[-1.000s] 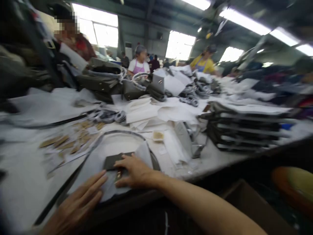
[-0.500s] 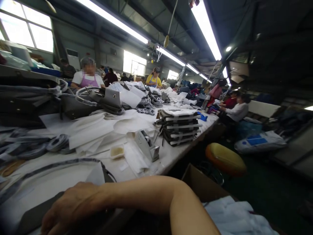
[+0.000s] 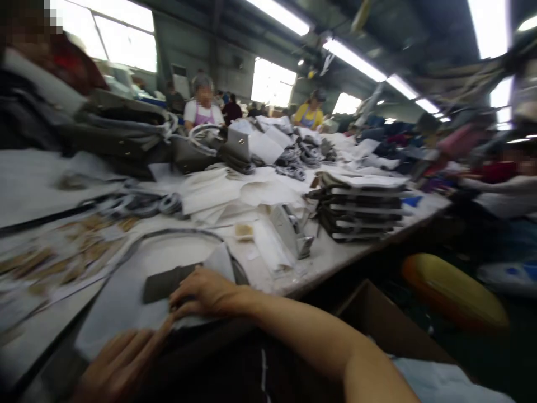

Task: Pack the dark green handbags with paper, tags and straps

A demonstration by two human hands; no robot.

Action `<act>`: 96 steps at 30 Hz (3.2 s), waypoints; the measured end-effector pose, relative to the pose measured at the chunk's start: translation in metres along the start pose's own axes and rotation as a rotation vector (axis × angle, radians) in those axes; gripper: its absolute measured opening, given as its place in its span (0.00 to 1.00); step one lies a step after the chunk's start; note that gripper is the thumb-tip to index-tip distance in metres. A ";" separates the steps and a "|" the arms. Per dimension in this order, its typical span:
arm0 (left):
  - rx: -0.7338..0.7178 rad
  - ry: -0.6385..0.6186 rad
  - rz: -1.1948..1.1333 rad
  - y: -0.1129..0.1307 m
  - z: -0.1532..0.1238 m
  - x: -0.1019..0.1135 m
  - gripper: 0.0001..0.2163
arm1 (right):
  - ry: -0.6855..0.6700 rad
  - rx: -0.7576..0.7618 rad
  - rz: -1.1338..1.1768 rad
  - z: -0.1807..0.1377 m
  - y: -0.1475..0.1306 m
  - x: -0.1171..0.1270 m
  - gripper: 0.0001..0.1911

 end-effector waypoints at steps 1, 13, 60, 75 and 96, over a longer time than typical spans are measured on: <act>0.019 -0.081 0.017 0.003 0.000 -0.001 0.18 | 0.066 -0.019 0.027 -0.005 0.000 0.004 0.11; 0.198 -0.152 -0.061 0.003 0.000 0.001 0.11 | 0.023 -0.097 0.143 -0.006 -0.005 0.013 0.06; 0.177 -0.276 -0.132 -0.002 0.009 -0.013 0.13 | -0.465 0.166 -0.276 0.041 -0.019 -0.019 0.04; 0.223 -0.301 -0.103 0.001 -0.003 -0.016 0.13 | -0.158 -0.161 -0.430 0.019 -0.026 -0.012 0.06; 0.347 -0.473 0.282 -0.036 0.013 0.045 0.14 | 0.083 -0.310 -0.485 -0.011 -0.013 -0.024 0.29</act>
Point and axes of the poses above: each hand's wrist, its own z-axis towards the middle knuckle, its own x-axis out of the back of the hand, y = z × x, the point moved 10 cm from there along z, towards the middle knuckle, and after that the axes turned 2 degrees about z, right-handed, at the moved point
